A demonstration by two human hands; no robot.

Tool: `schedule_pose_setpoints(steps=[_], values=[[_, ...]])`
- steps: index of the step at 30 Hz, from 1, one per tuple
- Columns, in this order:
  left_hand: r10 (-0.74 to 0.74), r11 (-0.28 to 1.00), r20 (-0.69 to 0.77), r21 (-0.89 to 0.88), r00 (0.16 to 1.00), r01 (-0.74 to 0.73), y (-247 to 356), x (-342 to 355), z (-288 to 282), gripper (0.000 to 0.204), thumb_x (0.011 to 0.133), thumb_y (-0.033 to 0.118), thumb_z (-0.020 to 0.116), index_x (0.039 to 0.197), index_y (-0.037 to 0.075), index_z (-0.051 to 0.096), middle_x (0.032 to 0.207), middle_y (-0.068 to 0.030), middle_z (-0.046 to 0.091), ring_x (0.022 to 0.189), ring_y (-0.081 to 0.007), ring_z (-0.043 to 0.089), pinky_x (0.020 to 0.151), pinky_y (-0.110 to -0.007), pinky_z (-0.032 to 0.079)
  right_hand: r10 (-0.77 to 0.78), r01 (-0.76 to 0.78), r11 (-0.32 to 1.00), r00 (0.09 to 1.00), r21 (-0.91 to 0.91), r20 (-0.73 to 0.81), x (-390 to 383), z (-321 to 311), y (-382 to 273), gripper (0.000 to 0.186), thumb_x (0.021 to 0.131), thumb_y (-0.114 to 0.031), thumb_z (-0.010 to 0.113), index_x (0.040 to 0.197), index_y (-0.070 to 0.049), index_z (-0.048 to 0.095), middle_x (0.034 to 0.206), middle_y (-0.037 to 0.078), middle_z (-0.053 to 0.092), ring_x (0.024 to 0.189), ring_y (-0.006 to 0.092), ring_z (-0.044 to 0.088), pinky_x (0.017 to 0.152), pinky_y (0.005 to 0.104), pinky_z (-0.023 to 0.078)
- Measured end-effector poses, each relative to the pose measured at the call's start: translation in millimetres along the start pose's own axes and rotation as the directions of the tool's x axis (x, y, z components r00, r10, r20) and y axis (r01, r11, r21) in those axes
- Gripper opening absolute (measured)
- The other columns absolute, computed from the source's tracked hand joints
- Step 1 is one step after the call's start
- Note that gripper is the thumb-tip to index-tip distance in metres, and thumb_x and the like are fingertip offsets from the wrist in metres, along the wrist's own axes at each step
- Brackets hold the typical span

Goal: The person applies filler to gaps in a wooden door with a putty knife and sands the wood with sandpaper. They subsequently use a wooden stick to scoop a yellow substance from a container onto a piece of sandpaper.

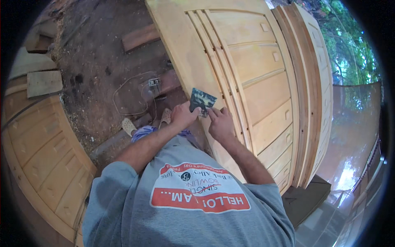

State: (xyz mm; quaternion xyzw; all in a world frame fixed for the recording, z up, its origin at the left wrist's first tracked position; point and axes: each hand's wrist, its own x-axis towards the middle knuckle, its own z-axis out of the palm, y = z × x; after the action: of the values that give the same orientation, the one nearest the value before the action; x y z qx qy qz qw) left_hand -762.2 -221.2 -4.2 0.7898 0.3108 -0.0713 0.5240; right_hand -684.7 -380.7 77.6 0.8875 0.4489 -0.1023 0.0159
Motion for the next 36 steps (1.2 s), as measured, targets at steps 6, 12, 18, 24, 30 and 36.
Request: schedule_pose_setpoints(steps=[6, 12, 18, 24, 30, 36], values=[[0.002, 1.000, -0.003, -0.007, 1.000, -0.002, 2, 0, -2, 0.048, 0.082, 0.053, 0.070, 0.099, 0.008, 0.072, 0.094, -0.0231, 0.072, 0.094, -0.0417, 0.070, 0.084, -0.052, 0.054, 0.025, -0.025, 0.999, 1.000, -0.026, 0.006, 14, -4, 1, 0.045, 0.077, -0.008, 0.061, 0.121, -0.010, 0.067, 0.113, 0.006, 0.069, 0.101, 0.0319, 0.057, 0.082, 0.0461, 0.046], [-0.018, 0.999, 0.037, -0.039, 0.999, 0.020, 6, -2, -3, 0.047, 0.083, 0.052, 0.069, 0.104, 0.010, 0.071, 0.097, -0.0231, 0.072, 0.097, -0.0426, 0.069, 0.085, -0.051, 0.054, 0.064, -0.064, 0.998, 0.997, 0.004, 0.031, 22, -6, 3, 0.047, 0.076, -0.007, 0.062, 0.123, -0.010, 0.066, 0.112, 0.007, 0.069, 0.101, 0.0336, 0.058, 0.081, 0.0478, 0.047], [-0.036, 0.999, 0.047, -0.015, 0.998, 0.037, 5, -2, -4, 0.050, 0.083, 0.054, 0.067, 0.105, 0.010, 0.071, 0.097, -0.0237, 0.072, 0.097, -0.0428, 0.069, 0.087, -0.053, 0.053, 0.032, -0.033, 0.999, 0.999, -0.028, -0.042, 9, 4, 7, 0.047, 0.074, -0.006, 0.062, 0.121, -0.011, 0.067, 0.113, 0.007, 0.069, 0.099, 0.0349, 0.059, 0.078, 0.0471, 0.048], [-0.027, 0.999, 0.049, -0.018, 0.998, 0.028, 12, -3, -11, 0.047, 0.083, 0.047, 0.068, 0.105, 0.005, 0.070, 0.099, -0.0248, 0.072, 0.097, -0.0442, 0.069, 0.088, -0.053, 0.054, 0.128, -0.127, 0.992, 0.991, -0.026, 0.032, 24, -5, 8, 0.047, 0.075, -0.006, 0.062, 0.121, -0.011, 0.067, 0.118, 0.009, 0.068, 0.100, 0.0350, 0.059, 0.080, 0.0460, 0.051], [-0.031, 0.999, 0.013, 0.037, 0.999, 0.031, 7, -3, -2, 0.049, 0.083, 0.055, 0.067, 0.104, 0.011, 0.071, 0.097, -0.0222, 0.073, 0.097, -0.0417, 0.069, 0.087, -0.054, 0.051, 0.104, -0.107, 0.994, 0.989, -0.015, -0.108, 32, -3, 22, 0.047, 0.071, 0.000, 0.060, 0.116, -0.006, 0.070, 0.111, 0.011, 0.071, 0.097, 0.0345, 0.060, 0.082, 0.0428, 0.052], [-0.017, 1.000, 0.006, -0.021, 1.000, 0.017, 2, -1, 2, 0.048, 0.083, 0.055, 0.067, 0.103, 0.012, 0.072, 0.095, -0.0213, 0.073, 0.098, -0.0419, 0.069, 0.089, -0.055, 0.050, 0.063, -0.064, 0.996, 0.998, -0.055, -0.024, 11, 4, 14, 0.047, 0.072, -0.003, 0.061, 0.119, -0.006, 0.070, 0.111, 0.011, 0.071, 0.095, 0.0347, 0.061, 0.079, 0.0431, 0.051]])
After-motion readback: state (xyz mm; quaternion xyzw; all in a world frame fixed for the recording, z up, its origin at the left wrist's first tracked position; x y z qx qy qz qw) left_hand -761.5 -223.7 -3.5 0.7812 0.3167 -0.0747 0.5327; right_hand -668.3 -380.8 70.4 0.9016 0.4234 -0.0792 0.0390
